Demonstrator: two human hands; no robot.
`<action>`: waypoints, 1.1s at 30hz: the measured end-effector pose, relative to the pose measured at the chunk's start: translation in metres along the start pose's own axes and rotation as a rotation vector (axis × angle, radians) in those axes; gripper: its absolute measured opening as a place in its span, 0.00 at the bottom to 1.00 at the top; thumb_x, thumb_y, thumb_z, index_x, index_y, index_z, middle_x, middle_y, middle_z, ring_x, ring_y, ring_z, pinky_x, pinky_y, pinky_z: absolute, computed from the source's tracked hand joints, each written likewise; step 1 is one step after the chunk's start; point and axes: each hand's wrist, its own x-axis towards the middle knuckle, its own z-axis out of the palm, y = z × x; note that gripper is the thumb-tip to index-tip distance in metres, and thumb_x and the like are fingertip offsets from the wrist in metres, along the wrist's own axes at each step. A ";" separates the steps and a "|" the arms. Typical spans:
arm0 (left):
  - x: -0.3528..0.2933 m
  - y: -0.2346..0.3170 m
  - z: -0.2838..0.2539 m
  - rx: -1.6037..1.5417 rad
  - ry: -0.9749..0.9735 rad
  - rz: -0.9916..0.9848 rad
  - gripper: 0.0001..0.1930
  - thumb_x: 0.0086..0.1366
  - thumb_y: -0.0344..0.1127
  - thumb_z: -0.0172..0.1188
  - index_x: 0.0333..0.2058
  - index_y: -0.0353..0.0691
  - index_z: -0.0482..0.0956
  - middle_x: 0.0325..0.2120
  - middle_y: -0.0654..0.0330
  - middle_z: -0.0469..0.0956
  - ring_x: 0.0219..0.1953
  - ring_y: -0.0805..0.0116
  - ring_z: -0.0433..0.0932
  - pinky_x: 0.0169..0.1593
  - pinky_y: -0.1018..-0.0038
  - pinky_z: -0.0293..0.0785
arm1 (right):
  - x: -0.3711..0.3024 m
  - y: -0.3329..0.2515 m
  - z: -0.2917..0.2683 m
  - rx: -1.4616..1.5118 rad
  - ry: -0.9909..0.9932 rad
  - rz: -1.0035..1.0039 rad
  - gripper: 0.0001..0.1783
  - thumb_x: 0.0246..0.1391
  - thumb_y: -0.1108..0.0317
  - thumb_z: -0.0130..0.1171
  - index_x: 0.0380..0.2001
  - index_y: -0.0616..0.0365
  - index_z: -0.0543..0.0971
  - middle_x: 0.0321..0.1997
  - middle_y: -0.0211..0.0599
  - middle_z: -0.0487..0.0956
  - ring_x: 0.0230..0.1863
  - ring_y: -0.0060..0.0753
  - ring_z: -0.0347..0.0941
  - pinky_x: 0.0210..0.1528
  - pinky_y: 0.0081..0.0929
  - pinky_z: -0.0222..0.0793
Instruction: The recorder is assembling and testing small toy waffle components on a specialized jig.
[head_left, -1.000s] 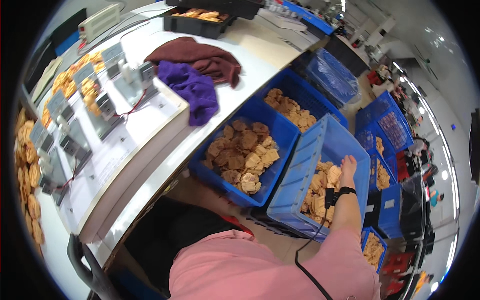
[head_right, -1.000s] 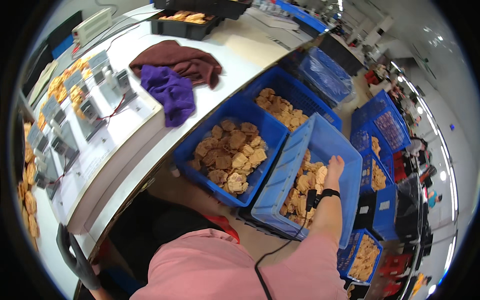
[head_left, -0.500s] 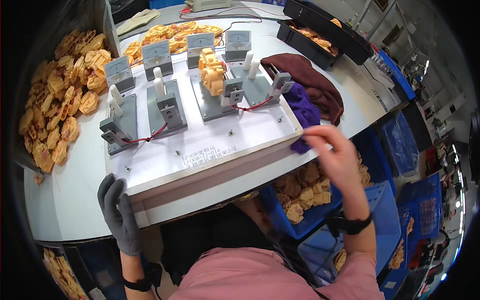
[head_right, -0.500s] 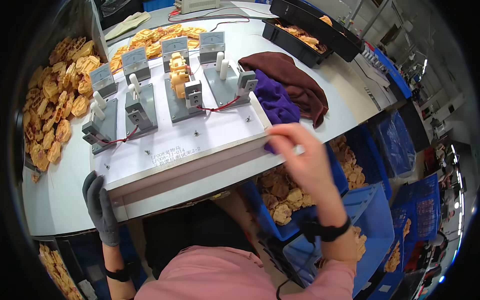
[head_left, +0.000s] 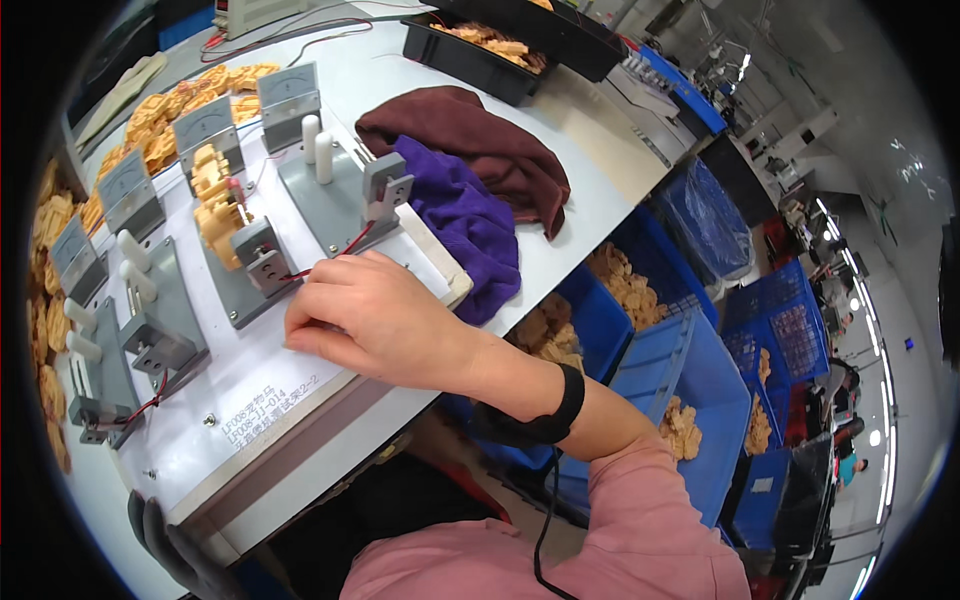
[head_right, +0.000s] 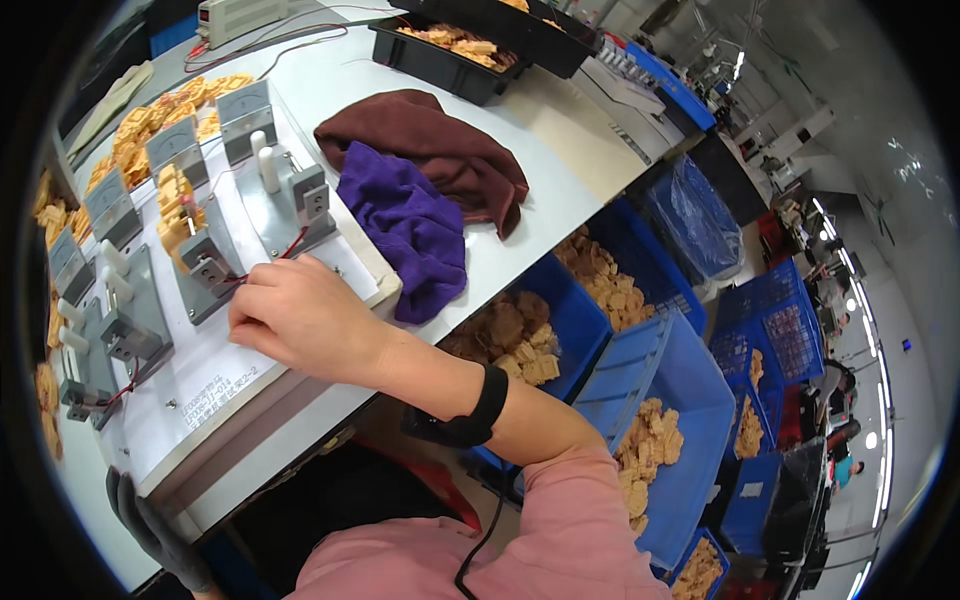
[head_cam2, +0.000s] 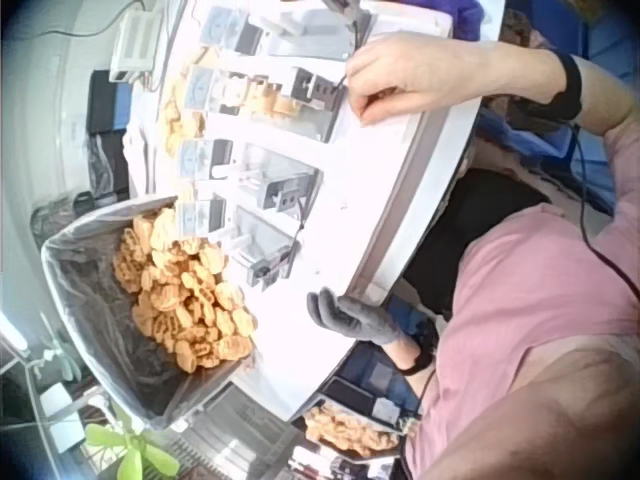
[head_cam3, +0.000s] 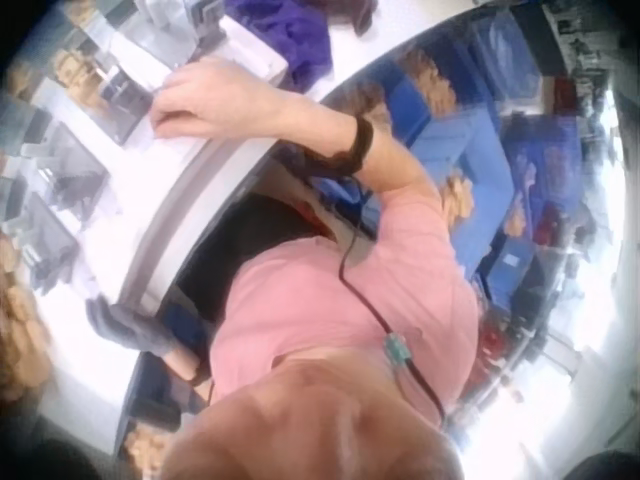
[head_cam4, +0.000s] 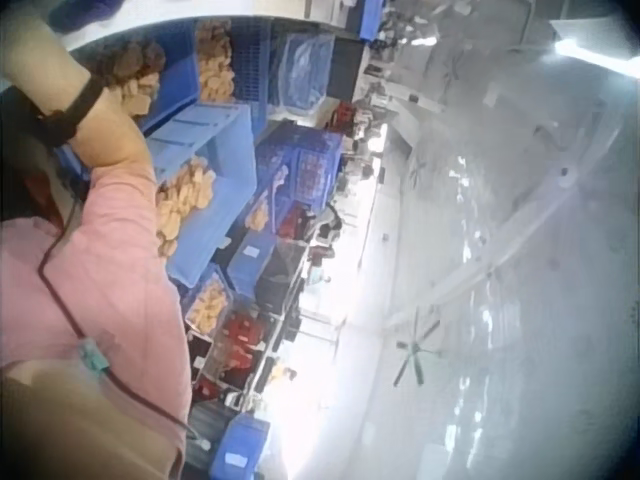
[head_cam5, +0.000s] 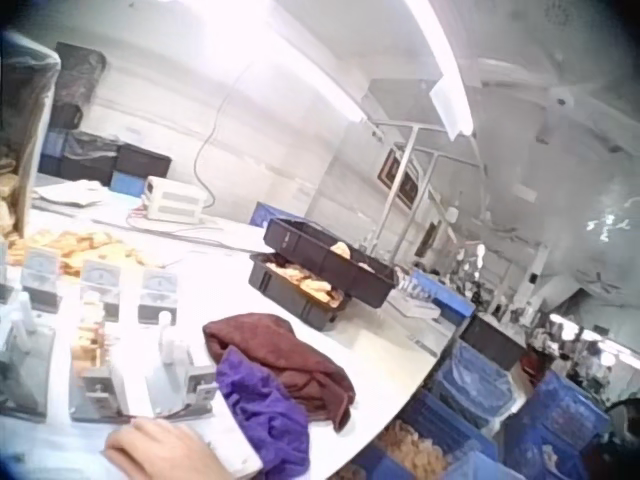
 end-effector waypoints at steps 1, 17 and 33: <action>0.000 -0.001 0.005 -0.011 -0.015 0.006 0.20 0.76 0.34 0.39 0.60 0.31 0.67 0.65 0.49 0.62 0.68 0.55 0.60 0.70 0.62 0.53 | -0.002 0.001 -0.001 -0.020 0.010 -0.001 0.05 0.54 0.65 0.65 0.31 0.52 0.80 0.32 0.30 0.77 0.39 0.37 0.74 0.43 0.33 0.65; 0.000 0.003 0.011 -0.019 0.011 -0.012 0.19 0.73 0.31 0.40 0.58 0.32 0.68 0.64 0.48 0.62 0.67 0.52 0.60 0.70 0.58 0.53 | -0.008 -0.002 -0.004 -0.014 0.006 0.024 0.06 0.53 0.64 0.66 0.33 0.51 0.82 0.32 0.29 0.78 0.37 0.35 0.74 0.45 0.33 0.64; 0.002 0.026 0.012 -0.023 0.043 0.014 0.16 0.70 0.32 0.47 0.53 0.32 0.72 0.60 0.47 0.66 0.63 0.52 0.64 0.67 0.61 0.57 | -0.005 -0.004 -0.005 -0.034 -0.053 0.066 0.06 0.52 0.64 0.66 0.33 0.51 0.81 0.31 0.29 0.77 0.36 0.35 0.75 0.42 0.33 0.65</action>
